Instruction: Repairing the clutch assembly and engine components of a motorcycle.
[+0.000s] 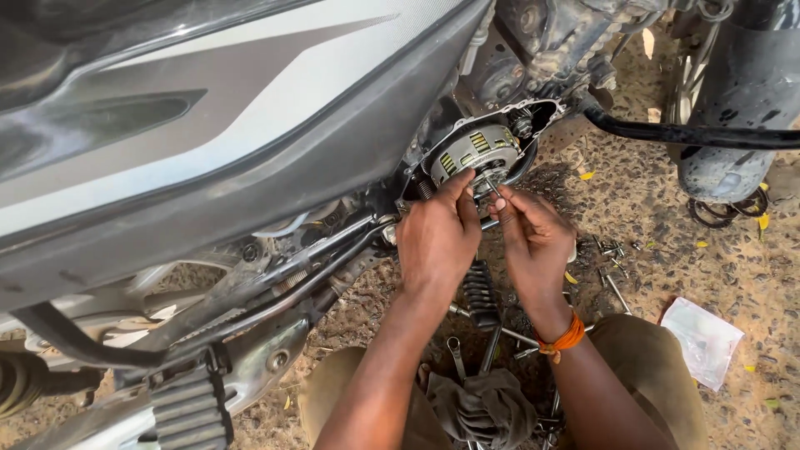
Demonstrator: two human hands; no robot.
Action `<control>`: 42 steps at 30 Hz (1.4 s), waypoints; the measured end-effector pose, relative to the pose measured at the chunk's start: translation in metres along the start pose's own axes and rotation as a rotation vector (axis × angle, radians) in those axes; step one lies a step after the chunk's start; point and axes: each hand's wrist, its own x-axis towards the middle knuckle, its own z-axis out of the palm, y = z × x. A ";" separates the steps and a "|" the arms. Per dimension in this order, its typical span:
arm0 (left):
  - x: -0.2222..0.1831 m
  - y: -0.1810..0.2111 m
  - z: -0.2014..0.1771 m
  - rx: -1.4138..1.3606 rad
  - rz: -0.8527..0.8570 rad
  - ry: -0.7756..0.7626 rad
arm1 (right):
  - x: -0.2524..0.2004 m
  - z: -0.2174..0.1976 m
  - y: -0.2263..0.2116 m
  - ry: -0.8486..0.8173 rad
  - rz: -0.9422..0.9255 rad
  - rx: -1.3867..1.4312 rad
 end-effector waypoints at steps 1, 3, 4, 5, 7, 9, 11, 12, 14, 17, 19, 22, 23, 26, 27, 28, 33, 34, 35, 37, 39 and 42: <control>0.001 0.000 -0.001 0.003 0.026 0.012 | 0.001 0.003 0.002 0.025 -0.017 0.003; 0.001 -0.003 0.000 0.006 0.050 0.023 | 0.001 0.008 0.005 0.049 -0.032 0.006; 0.002 -0.005 0.002 0.044 0.074 0.021 | 0.001 0.009 0.006 0.073 -0.049 0.002; 0.002 -0.008 0.004 0.081 0.099 0.019 | 0.001 0.009 0.007 0.096 -0.068 -0.002; 0.001 -0.013 0.008 0.089 0.164 0.077 | 0.000 0.010 0.011 0.099 -0.061 0.007; 0.000 -0.014 0.010 0.097 0.231 0.135 | -0.001 0.010 0.012 0.104 -0.055 0.016; 0.002 -0.013 0.008 0.086 0.128 -0.007 | 0.001 0.010 0.012 0.095 -0.047 -0.002; 0.003 -0.010 0.006 0.086 0.129 -0.006 | 0.002 0.011 0.013 0.095 -0.049 -0.001; 0.003 -0.005 0.002 0.087 0.108 -0.039 | 0.003 0.014 0.013 0.089 -0.037 0.011; 0.001 -0.009 0.006 0.097 0.186 0.040 | 0.006 0.016 0.014 0.087 -0.005 0.065; 0.000 -0.006 0.004 0.114 0.187 0.032 | 0.009 0.015 0.015 0.076 0.009 0.079; -0.001 -0.007 0.005 0.136 0.197 0.029 | 0.013 0.013 0.016 0.051 0.034 0.092; -0.001 -0.008 0.006 0.141 0.208 0.037 | 0.014 0.011 0.016 0.037 0.041 0.090; 0.000 -0.008 0.011 0.154 0.183 -0.010 | 0.016 0.012 0.018 0.051 0.051 0.165; 0.001 -0.005 0.010 0.154 0.183 -0.009 | 0.014 0.013 0.020 0.051 0.050 0.166; 0.002 -0.003 0.008 0.150 0.139 -0.052 | 0.013 0.013 0.022 0.078 0.052 0.166; 0.002 -0.005 0.010 0.147 0.130 -0.080 | 0.012 0.019 0.015 0.141 -0.005 -0.047; 0.002 -0.005 0.010 0.165 0.134 -0.086 | 0.012 0.020 0.012 0.143 -0.058 -0.113; 0.002 -0.005 0.010 0.182 0.138 -0.092 | 0.012 0.020 0.008 0.143 -0.110 -0.179; 0.002 -0.006 0.011 0.176 0.148 -0.084 | 0.012 0.021 0.007 0.141 -0.136 -0.192; 0.003 -0.005 0.010 0.170 0.159 -0.079 | 0.013 0.020 0.008 0.140 -0.161 -0.206; 0.004 -0.001 0.006 0.153 0.083 -0.172 | 0.015 0.017 0.012 0.133 -0.170 -0.271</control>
